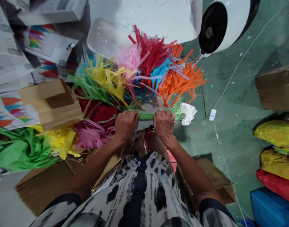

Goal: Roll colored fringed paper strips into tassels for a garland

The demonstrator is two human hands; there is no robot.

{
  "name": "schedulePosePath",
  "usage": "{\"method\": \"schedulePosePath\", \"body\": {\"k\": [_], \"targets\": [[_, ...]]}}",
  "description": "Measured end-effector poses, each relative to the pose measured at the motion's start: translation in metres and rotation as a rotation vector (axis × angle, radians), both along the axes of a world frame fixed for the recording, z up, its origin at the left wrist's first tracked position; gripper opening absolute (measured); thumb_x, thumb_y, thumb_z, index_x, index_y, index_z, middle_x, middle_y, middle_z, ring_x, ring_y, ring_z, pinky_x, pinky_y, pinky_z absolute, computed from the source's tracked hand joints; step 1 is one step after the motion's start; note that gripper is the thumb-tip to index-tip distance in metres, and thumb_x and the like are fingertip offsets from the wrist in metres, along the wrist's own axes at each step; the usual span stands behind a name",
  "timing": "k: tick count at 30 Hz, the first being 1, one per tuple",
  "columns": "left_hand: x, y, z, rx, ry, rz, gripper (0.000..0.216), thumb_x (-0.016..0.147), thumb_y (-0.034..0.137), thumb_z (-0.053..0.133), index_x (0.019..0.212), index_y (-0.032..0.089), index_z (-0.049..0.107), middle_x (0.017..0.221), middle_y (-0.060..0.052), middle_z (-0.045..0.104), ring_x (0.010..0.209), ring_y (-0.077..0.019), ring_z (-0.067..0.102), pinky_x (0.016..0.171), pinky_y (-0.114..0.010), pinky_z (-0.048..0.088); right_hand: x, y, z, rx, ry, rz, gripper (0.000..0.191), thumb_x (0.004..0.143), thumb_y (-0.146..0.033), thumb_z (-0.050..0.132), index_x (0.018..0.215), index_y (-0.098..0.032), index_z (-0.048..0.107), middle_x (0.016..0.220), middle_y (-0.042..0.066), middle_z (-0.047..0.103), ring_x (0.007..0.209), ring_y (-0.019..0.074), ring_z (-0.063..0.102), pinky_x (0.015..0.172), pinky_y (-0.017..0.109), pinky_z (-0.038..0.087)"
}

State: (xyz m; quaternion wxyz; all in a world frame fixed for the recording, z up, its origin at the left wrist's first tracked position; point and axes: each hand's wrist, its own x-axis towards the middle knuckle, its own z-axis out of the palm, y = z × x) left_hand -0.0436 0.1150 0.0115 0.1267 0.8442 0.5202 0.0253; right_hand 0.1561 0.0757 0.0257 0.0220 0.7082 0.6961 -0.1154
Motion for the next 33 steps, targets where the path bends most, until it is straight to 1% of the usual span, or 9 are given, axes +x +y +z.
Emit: {"method": "schedulePosePath", "body": {"k": [3, 5, 8, 12, 15, 20, 26, 30, 33], "targets": [[0.001, -0.003, 0.000, 0.007, -0.010, 0.019, 0.029, 0.108, 0.031, 0.047, 0.098, 0.017, 0.071, 0.089, -0.012, 0.075, 0.089, -0.0294, 0.066, 0.076, -0.040, 0.040, 0.000, 0.000, -0.002, 0.029, -0.011, 0.000, 0.021, 0.106, -0.033, 0.052, 0.097, -0.019, 0.064, 0.094, 0.012, 0.072, 0.098, 0.0308, 0.057, 0.085, 0.043, 0.030], [0.002, -0.005, 0.001, 0.027, -0.052, 0.009, 0.028, 0.108, 0.028, 0.047, 0.110, 0.017, 0.072, 0.109, -0.015, 0.077, 0.105, -0.0303, 0.067, 0.085, -0.042, 0.044, 0.000, -0.001, -0.004, 0.078, -0.001, -0.016, 0.022, 0.105, -0.035, 0.053, 0.102, -0.018, 0.066, 0.099, 0.014, 0.074, 0.102, 0.0316, 0.057, 0.089, 0.044, 0.031], [0.004, -0.008, 0.003, -0.011, -0.139, -0.176, 0.031, 0.108, 0.024, 0.049, 0.131, 0.024, 0.069, 0.135, -0.010, 0.073, 0.129, -0.0280, 0.062, 0.104, -0.044, 0.044, -0.004, -0.005, -0.008, 0.193, 0.012, -0.013, 0.023, 0.106, -0.032, 0.053, 0.116, -0.020, 0.070, 0.118, 0.015, 0.075, 0.116, 0.0317, 0.057, 0.100, 0.047, 0.029], [0.003, -0.014, 0.005, -0.086, -0.096, -0.366, 0.033, 0.108, 0.019, 0.046, 0.132, 0.018, 0.069, 0.130, -0.010, 0.076, 0.124, -0.0258, 0.067, 0.107, -0.043, 0.048, -0.006, -0.023, -0.015, 0.228, 0.098, 0.234, 0.031, 0.109, -0.020, 0.048, 0.129, -0.025, 0.071, 0.131, 0.008, 0.076, 0.125, 0.0246, 0.061, 0.105, 0.043, 0.027], [-0.003, -0.021, 0.008, -0.077, -0.055, -0.376, 0.038, 0.108, 0.017, 0.045, 0.141, 0.016, 0.064, 0.141, -0.010, 0.071, 0.131, -0.0273, 0.064, 0.117, -0.047, 0.044, 0.006, -0.045, -0.016, 0.213, 0.137, 0.327, 0.039, 0.108, -0.015, 0.047, 0.141, -0.022, 0.066, 0.144, 0.009, 0.070, 0.135, 0.0229, 0.060, 0.107, 0.042, 0.027], [-0.010, -0.031, 0.018, -0.180, -0.024, -0.337, 0.045, 0.110, 0.020, 0.042, 0.153, 0.023, 0.055, 0.159, -0.003, 0.057, 0.147, -0.0285, 0.052, 0.128, -0.055, 0.034, 0.030, -0.067, -0.003, 0.297, 0.047, 0.175, 0.038, 0.102, -0.012, 0.053, 0.136, -0.019, 0.070, 0.135, 0.010, 0.075, 0.129, 0.0274, 0.065, 0.108, 0.045, 0.029], [-0.007, -0.035, 0.020, -0.215, -0.059, -0.292, 0.046, 0.109, 0.019, 0.040, 0.152, 0.021, 0.056, 0.159, -0.007, 0.056, 0.149, -0.0302, 0.050, 0.131, -0.062, 0.027, 0.006, -0.055, -0.006, 0.259, 0.115, 0.282, 0.045, 0.106, -0.012, 0.045, 0.149, -0.016, 0.059, 0.150, 0.010, 0.064, 0.138, 0.0225, 0.060, 0.107, 0.041, 0.031], [-0.036, -0.036, 0.016, -0.156, -0.129, -0.286, 0.045, 0.106, 0.015, 0.044, 0.148, 0.022, 0.059, 0.154, -0.007, 0.062, 0.150, -0.0287, 0.050, 0.133, -0.065, 0.019, 0.004, -0.046, -0.019, 0.239, 0.137, 0.224, 0.046, 0.107, -0.012, 0.042, 0.150, -0.018, 0.059, 0.149, 0.011, 0.064, 0.134, 0.0226, 0.063, 0.104, 0.042, 0.031], [-0.060, -0.037, 0.019, -0.034, -0.154, -0.164, 0.042, 0.103, 0.012, 0.048, 0.140, 0.022, 0.066, 0.144, -0.008, 0.070, 0.149, -0.0304, 0.052, 0.132, -0.068, 0.015, 0.009, -0.042, -0.021, 0.230, 0.150, 0.218, 0.043, 0.107, -0.012, 0.045, 0.145, -0.020, 0.064, 0.145, 0.011, 0.067, 0.131, 0.0229, 0.064, 0.102, 0.042, 0.030]]}}
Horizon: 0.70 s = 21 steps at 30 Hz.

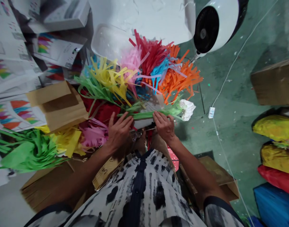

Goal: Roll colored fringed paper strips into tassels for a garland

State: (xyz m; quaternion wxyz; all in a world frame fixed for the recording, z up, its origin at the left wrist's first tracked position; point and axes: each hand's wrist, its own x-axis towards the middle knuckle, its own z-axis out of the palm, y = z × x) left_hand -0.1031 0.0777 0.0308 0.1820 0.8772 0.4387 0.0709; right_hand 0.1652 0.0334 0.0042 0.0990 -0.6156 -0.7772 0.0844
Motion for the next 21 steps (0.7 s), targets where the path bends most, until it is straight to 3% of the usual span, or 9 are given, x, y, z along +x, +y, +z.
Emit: {"method": "schedulePosePath", "body": {"k": [3, 6, 9, 13, 21], "targets": [[0.001, -0.001, 0.005, 0.121, -0.019, 0.114, 0.033, 0.102, 0.016, 0.054, 0.129, 0.023, 0.072, 0.135, -0.009, 0.075, 0.140, -0.0322, 0.058, 0.130, -0.065, 0.023, 0.002, 0.004, 0.002, 0.005, -0.007, 0.007, 0.038, 0.106, -0.012, 0.049, 0.138, -0.019, 0.068, 0.142, 0.011, 0.070, 0.126, 0.0228, 0.066, 0.100, 0.042, 0.031], [0.027, 0.002, 0.004, 0.118, -0.039, -0.008, 0.030, 0.103, 0.019, 0.057, 0.130, 0.020, 0.070, 0.131, -0.011, 0.075, 0.129, -0.0286, 0.064, 0.118, -0.051, 0.045, 0.001, 0.008, 0.004, 0.024, -0.025, 0.024, 0.034, 0.106, -0.014, 0.051, 0.134, -0.018, 0.070, 0.139, 0.011, 0.072, 0.123, 0.0229, 0.067, 0.098, 0.042, 0.031], [0.056, 0.013, -0.005, 0.042, 0.004, -0.147, 0.026, 0.103, 0.018, 0.057, 0.126, 0.014, 0.069, 0.123, -0.013, 0.075, 0.119, -0.0276, 0.066, 0.103, -0.042, 0.055, 0.002, 0.011, 0.006, 0.022, -0.024, 0.031, 0.032, 0.107, -0.016, 0.051, 0.132, -0.019, 0.070, 0.138, 0.010, 0.073, 0.122, 0.0226, 0.067, 0.098, 0.042, 0.031], [0.068, 0.024, -0.015, 0.005, 0.063, -0.175, 0.018, 0.103, 0.020, 0.057, 0.114, 0.013, 0.069, 0.116, -0.014, 0.074, 0.110, -0.0283, 0.066, 0.094, -0.039, 0.057, 0.005, 0.014, 0.007, -0.032, -0.017, 0.026, 0.032, 0.107, -0.017, 0.051, 0.132, -0.020, 0.070, 0.138, 0.011, 0.073, 0.123, 0.0236, 0.066, 0.097, 0.042, 0.031], [0.062, 0.025, -0.018, 0.023, 0.012, -0.118, 0.018, 0.103, 0.018, 0.056, 0.116, 0.015, 0.069, 0.119, -0.015, 0.072, 0.109, -0.0273, 0.065, 0.090, -0.038, 0.056, 0.007, 0.020, 0.006, 0.008, -0.038, 0.074, 0.031, 0.106, -0.019, 0.055, 0.132, -0.022, 0.070, 0.137, 0.010, 0.073, 0.118, 0.0242, 0.064, 0.098, 0.042, 0.030]]}}
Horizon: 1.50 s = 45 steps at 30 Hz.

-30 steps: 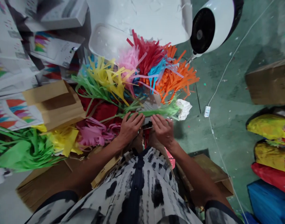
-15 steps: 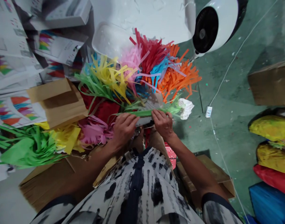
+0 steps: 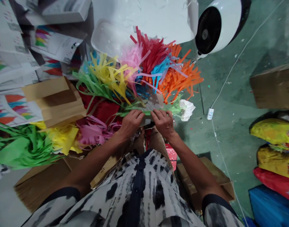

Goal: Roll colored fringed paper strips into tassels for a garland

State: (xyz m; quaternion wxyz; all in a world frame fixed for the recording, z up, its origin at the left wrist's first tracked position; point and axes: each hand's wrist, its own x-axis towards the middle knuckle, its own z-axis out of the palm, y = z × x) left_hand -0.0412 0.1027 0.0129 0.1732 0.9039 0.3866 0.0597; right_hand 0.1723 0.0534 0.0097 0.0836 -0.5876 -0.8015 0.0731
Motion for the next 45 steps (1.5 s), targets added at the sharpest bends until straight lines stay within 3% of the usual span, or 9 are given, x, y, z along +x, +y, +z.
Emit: {"method": "schedulePosePath", "body": {"k": [6, 11, 24, 28, 31, 34, 37, 42, 45], "targets": [[0.001, 0.000, -0.006, 0.011, -0.065, 0.064, 0.017, 0.104, 0.025, 0.056, 0.109, 0.017, 0.071, 0.112, -0.013, 0.074, 0.104, -0.0267, 0.064, 0.089, -0.038, 0.053, -0.002, 0.007, -0.004, -0.027, 0.011, -0.034, 0.021, 0.105, -0.019, 0.054, 0.112, -0.023, 0.074, 0.112, 0.007, 0.078, 0.106, 0.0231, 0.061, 0.096, 0.041, 0.029], [-0.009, 0.002, -0.004, -0.008, -0.015, 0.241, 0.021, 0.105, 0.033, 0.057, 0.098, 0.019, 0.071, 0.100, -0.011, 0.075, 0.097, -0.0283, 0.063, 0.083, -0.042, 0.046, 0.002, 0.017, 0.003, -0.089, 0.009, -0.156, 0.019, 0.106, -0.031, 0.054, 0.098, -0.021, 0.068, 0.097, 0.008, 0.074, 0.099, 0.0263, 0.057, 0.087, 0.041, 0.029], [-0.004, 0.012, 0.012, -0.049, 0.127, 0.323, 0.025, 0.104, 0.038, 0.056, 0.097, 0.019, 0.069, 0.096, -0.013, 0.072, 0.095, -0.0324, 0.061, 0.079, -0.045, 0.042, -0.004, 0.035, 0.017, -0.171, -0.081, -0.136, 0.023, 0.102, -0.032, 0.052, 0.095, -0.016, 0.068, 0.095, 0.016, 0.069, 0.099, 0.0339, 0.053, 0.086, 0.047, 0.030], [0.004, 0.009, 0.015, 0.008, 0.129, 0.337, 0.021, 0.104, 0.034, 0.057, 0.109, 0.018, 0.069, 0.114, -0.014, 0.074, 0.107, -0.0339, 0.061, 0.092, -0.051, 0.044, -0.012, 0.028, 0.013, -0.034, -0.084, -0.186, 0.022, 0.104, -0.029, 0.052, 0.100, -0.017, 0.070, 0.102, 0.016, 0.073, 0.104, 0.0325, 0.055, 0.093, 0.048, 0.030], [0.014, 0.005, 0.015, -0.033, 0.045, 0.179, 0.020, 0.106, 0.026, 0.053, 0.118, 0.020, 0.067, 0.122, -0.011, 0.074, 0.116, -0.0311, 0.061, 0.100, -0.050, 0.045, -0.020, 0.015, 0.006, 0.063, -0.044, -0.164, 0.022, 0.106, -0.021, 0.051, 0.109, -0.021, 0.073, 0.113, 0.010, 0.078, 0.113, 0.0277, 0.058, 0.101, 0.046, 0.027], [0.017, 0.001, 0.013, -0.090, 0.021, 0.055, 0.021, 0.107, 0.023, 0.049, 0.113, 0.020, 0.069, 0.113, -0.010, 0.077, 0.115, -0.0290, 0.063, 0.102, -0.049, 0.047, -0.022, 0.000, 0.000, 0.017, 0.012, -0.052, 0.025, 0.106, -0.019, 0.054, 0.119, -0.025, 0.074, 0.121, 0.007, 0.080, 0.116, 0.0242, 0.062, 0.100, 0.043, 0.026], [0.001, -0.004, 0.012, -0.074, 0.003, 0.039, 0.026, 0.107, 0.022, 0.050, 0.124, 0.022, 0.069, 0.124, -0.008, 0.076, 0.121, -0.0287, 0.063, 0.108, -0.052, 0.047, -0.010, -0.013, -0.004, 0.000, 0.034, -0.031, 0.032, 0.105, -0.018, 0.055, 0.132, -0.025, 0.071, 0.132, 0.008, 0.076, 0.123, 0.0243, 0.063, 0.100, 0.043, 0.026], [-0.038, -0.013, 0.014, 0.032, -0.064, 0.220, 0.032, 0.102, 0.020, 0.056, 0.128, 0.030, 0.072, 0.128, -0.003, 0.077, 0.134, -0.0316, 0.059, 0.126, -0.070, 0.025, 0.010, -0.017, -0.001, 0.001, 0.038, -0.099, 0.037, 0.101, -0.011, 0.054, 0.130, -0.024, 0.072, 0.130, 0.009, 0.077, 0.122, 0.0244, 0.065, 0.098, 0.044, 0.027], [-0.033, -0.016, 0.015, 0.113, -0.065, 0.324, 0.032, 0.100, 0.019, 0.057, 0.125, 0.029, 0.075, 0.130, -0.006, 0.076, 0.139, -0.0323, 0.056, 0.128, -0.072, 0.019, 0.008, -0.010, 0.006, -0.028, 0.046, -0.122, 0.032, 0.098, -0.013, 0.056, 0.122, -0.024, 0.075, 0.123, 0.009, 0.079, 0.118, 0.0248, 0.064, 0.096, 0.044, 0.028]]}}
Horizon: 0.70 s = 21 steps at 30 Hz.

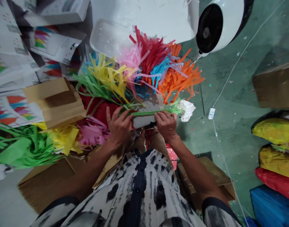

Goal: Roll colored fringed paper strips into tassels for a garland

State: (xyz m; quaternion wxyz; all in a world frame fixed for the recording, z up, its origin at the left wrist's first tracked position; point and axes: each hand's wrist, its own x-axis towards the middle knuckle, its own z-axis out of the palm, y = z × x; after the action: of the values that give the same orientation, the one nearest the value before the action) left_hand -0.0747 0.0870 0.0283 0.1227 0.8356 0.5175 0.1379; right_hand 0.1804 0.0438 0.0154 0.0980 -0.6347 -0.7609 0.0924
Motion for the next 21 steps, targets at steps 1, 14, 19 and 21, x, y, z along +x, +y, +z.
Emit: {"method": "schedulePosePath", "body": {"k": [1, 14, 19, 21], "targets": [[0.007, 0.001, 0.000, 0.008, -0.006, -0.019, 0.031, 0.101, 0.019, 0.057, 0.125, 0.028, 0.075, 0.132, -0.007, 0.075, 0.137, -0.0317, 0.057, 0.128, -0.069, 0.024, -0.002, 0.003, 0.002, -0.005, 0.000, -0.003, 0.030, 0.098, -0.014, 0.057, 0.119, -0.023, 0.075, 0.121, 0.008, 0.079, 0.117, 0.0250, 0.064, 0.095, 0.045, 0.029], [0.043, 0.024, -0.022, -0.155, 0.068, -0.217, 0.022, 0.104, 0.022, 0.053, 0.119, 0.018, 0.070, 0.115, -0.015, 0.073, 0.107, -0.0287, 0.065, 0.088, -0.042, 0.050, -0.011, 0.025, -0.001, -0.021, -0.003, 0.046, 0.018, 0.105, -0.025, 0.058, 0.108, -0.027, 0.075, 0.110, 0.006, 0.076, 0.114, 0.0239, 0.059, 0.095, 0.043, 0.029], [0.042, 0.023, -0.025, -0.148, 0.039, -0.213, 0.023, 0.105, 0.023, 0.053, 0.117, 0.018, 0.071, 0.113, -0.014, 0.073, 0.107, -0.0289, 0.063, 0.088, -0.043, 0.048, -0.010, 0.032, -0.008, 0.010, 0.012, 0.045, 0.021, 0.108, -0.031, 0.055, 0.101, -0.025, 0.073, 0.104, 0.005, 0.075, 0.109, 0.0235, 0.059, 0.093, 0.042, 0.030], [0.040, 0.023, -0.026, -0.139, 0.024, -0.194, 0.023, 0.106, 0.026, 0.052, 0.116, 0.019, 0.072, 0.112, -0.014, 0.073, 0.108, -0.0288, 0.062, 0.087, -0.042, 0.046, -0.008, 0.033, -0.008, -0.008, 0.004, 0.032, 0.021, 0.107, -0.032, 0.055, 0.099, -0.022, 0.072, 0.104, 0.007, 0.074, 0.108, 0.0245, 0.058, 0.092, 0.042, 0.031]]}}
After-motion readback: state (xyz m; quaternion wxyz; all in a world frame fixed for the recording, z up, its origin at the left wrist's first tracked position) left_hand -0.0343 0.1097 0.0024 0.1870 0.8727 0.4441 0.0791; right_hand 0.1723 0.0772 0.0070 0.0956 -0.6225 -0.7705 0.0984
